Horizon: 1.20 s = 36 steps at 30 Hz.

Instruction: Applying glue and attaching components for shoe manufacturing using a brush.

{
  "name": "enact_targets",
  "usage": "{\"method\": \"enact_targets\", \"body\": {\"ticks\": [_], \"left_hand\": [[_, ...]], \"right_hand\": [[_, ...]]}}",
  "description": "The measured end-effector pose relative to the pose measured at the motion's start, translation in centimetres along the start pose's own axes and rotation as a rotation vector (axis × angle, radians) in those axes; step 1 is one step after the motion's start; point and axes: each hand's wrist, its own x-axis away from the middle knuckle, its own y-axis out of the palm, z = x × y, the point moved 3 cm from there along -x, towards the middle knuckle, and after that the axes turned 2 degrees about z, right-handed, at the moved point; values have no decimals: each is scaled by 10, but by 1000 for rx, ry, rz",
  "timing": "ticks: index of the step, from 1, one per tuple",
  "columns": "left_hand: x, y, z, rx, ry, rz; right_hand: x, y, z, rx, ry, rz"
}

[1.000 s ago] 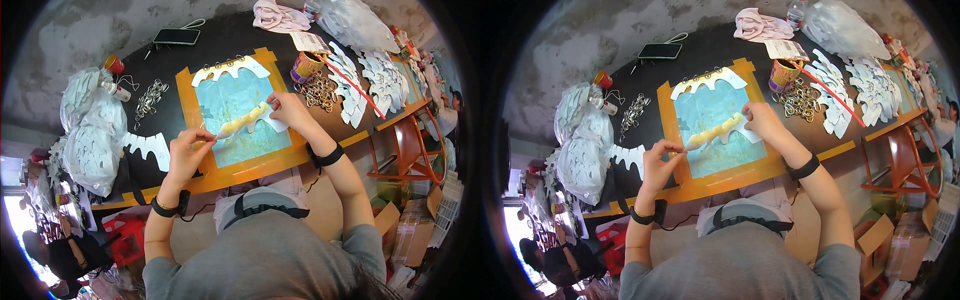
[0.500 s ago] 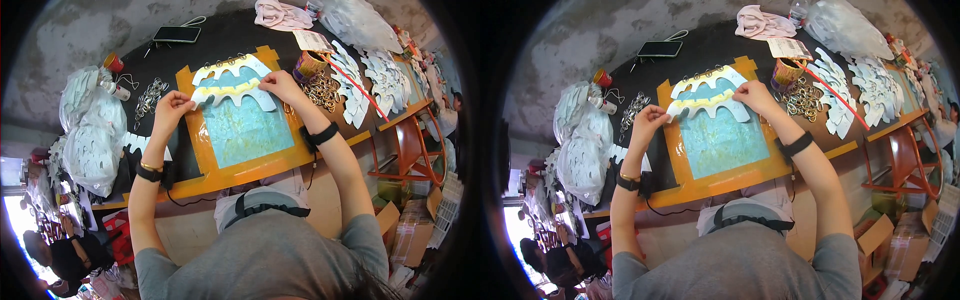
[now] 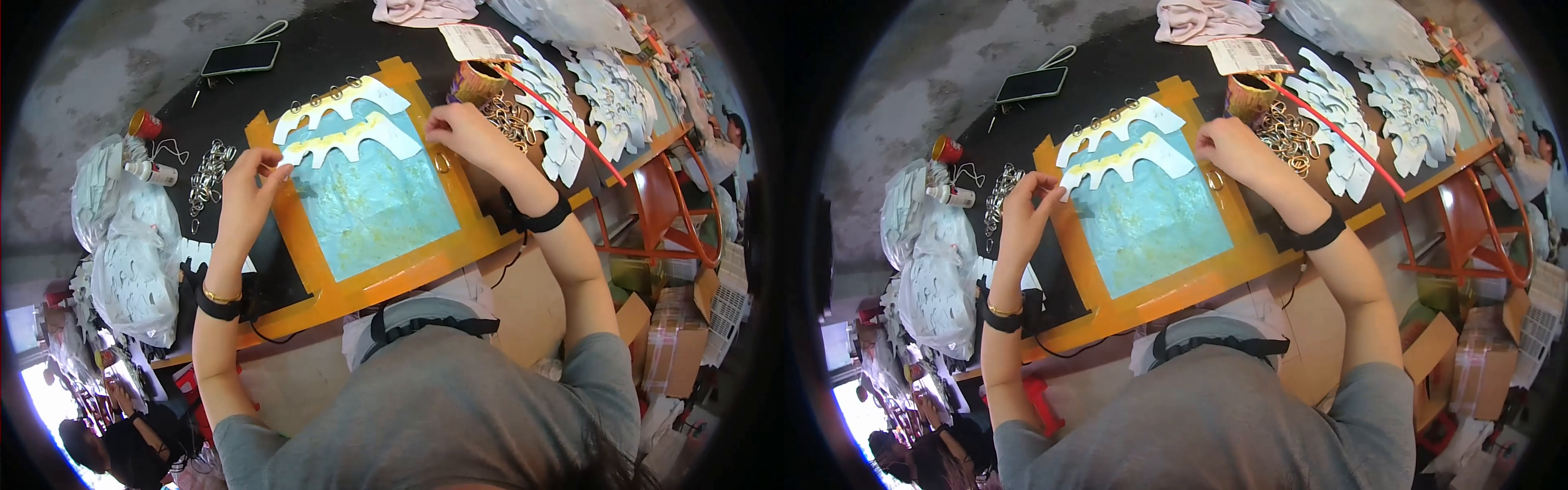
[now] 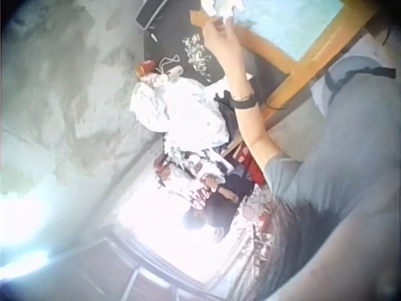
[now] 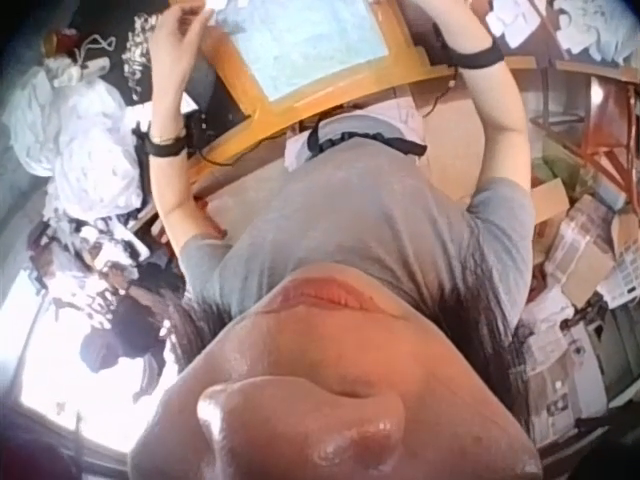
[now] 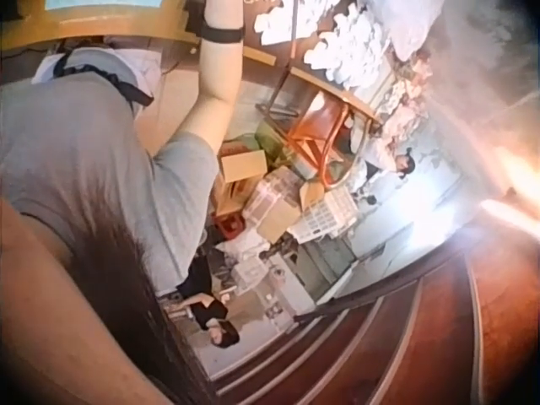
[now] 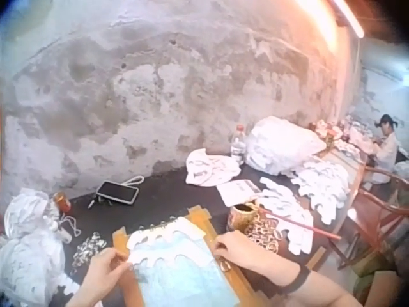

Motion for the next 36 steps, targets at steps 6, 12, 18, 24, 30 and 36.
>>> {"method": "enact_targets", "body": {"ticks": [6, 12, 18, 24, 30, 36], "left_hand": [[6, 60, 50, -146, 373, -240], [5, 116, 68, -456, 444, -230], [11, 129, 60, -470, 424, -210], [10, 132, 60, -467, 403, -172], [7, 127, 58, -420, 372, -178], [5, 121, 60, -375, 352, -197]], "right_hand": [[13, 8, 8, -74, 143, -193], [18, 9, -8, 50, 105, -249], [-31, -3, -26, -548, 81, -167], [-93, 28, -26, -488, 16, -204], [-111, 43, -17, -373, 20, -257], [-121, 50, -6, -290, 11, -298]]}}
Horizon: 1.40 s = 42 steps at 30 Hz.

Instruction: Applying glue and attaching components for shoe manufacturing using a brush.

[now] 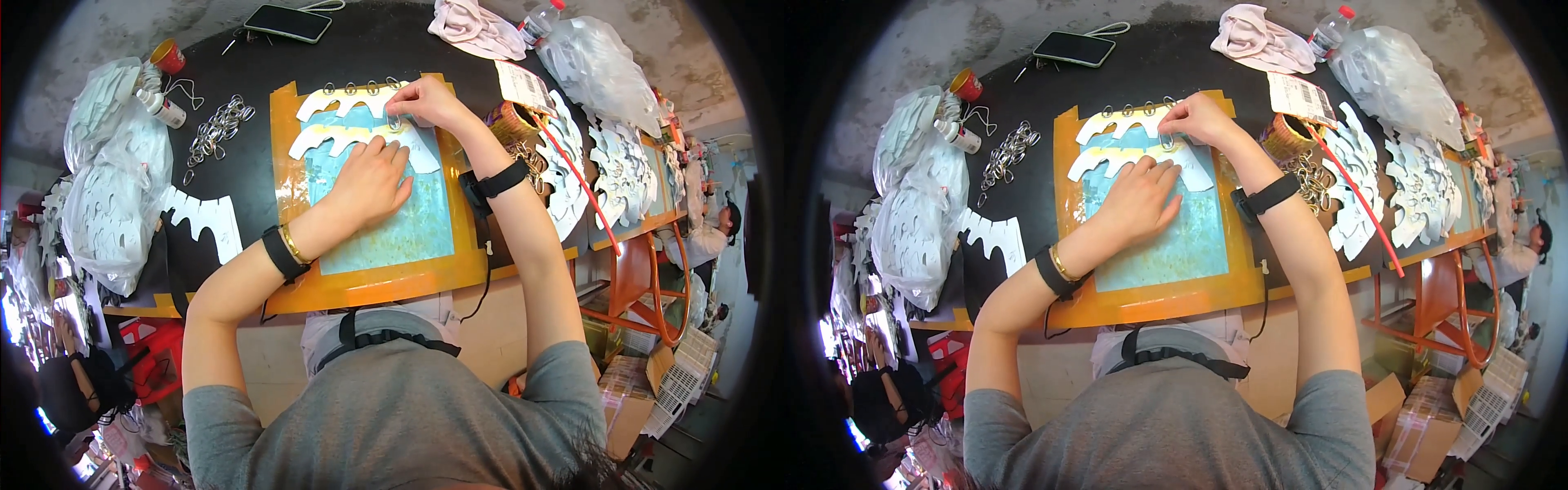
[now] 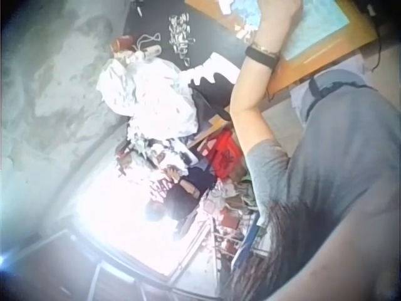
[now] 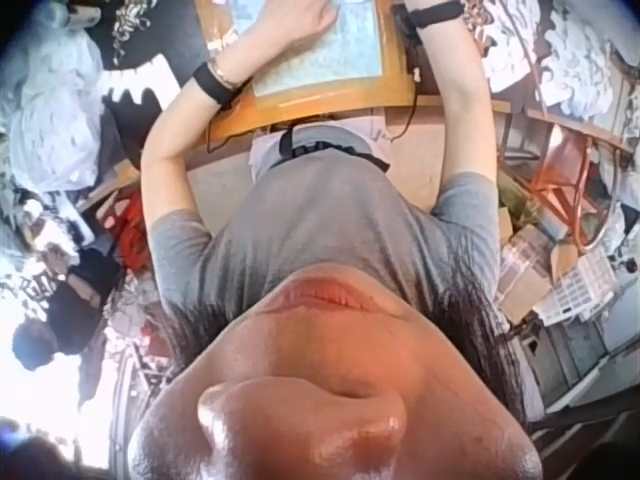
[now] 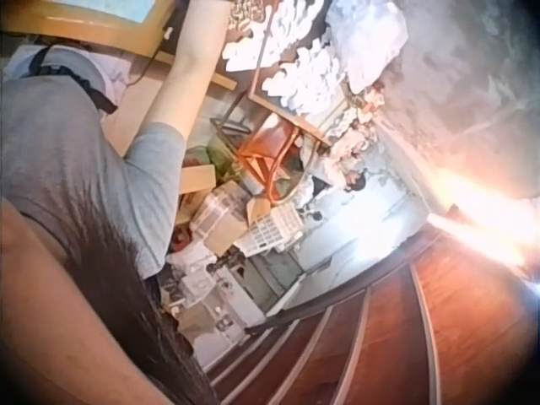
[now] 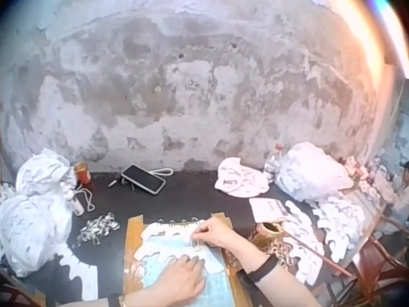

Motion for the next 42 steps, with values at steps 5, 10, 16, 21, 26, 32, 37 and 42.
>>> {"method": "enact_targets", "body": {"ticks": [5, 10, 16, 21, 26, 32, 37, 42], "left_hand": [[0, -4, 0, 21, 8, 1], [-1, -5, -1, 17, 6, -10], [-3, -6, -3, 48, 0, 27], [-7, -8, -4, 22, -36, 55], [-10, -6, -5, -7, -42, 36], [-11, -6, -5, -40, -45, 34], [-12, -5, -6, -24, -37, 48], [-12, -6, -8, -17, -45, 56]], "right_hand": [[-4, 5, 9, 9, -31, -7], [-7, 5, 13, 51, -48, -7], [-11, 6, 20, 104, -121, 61], [-5, 7, 8, 158, -37, 65], [-5, 7, 9, 207, -52, 96], [-2, 8, 3, 263, -55, 132], [2, 7, 0, 280, -30, 150], [3, 7, -7, 312, -31, 176]]}}
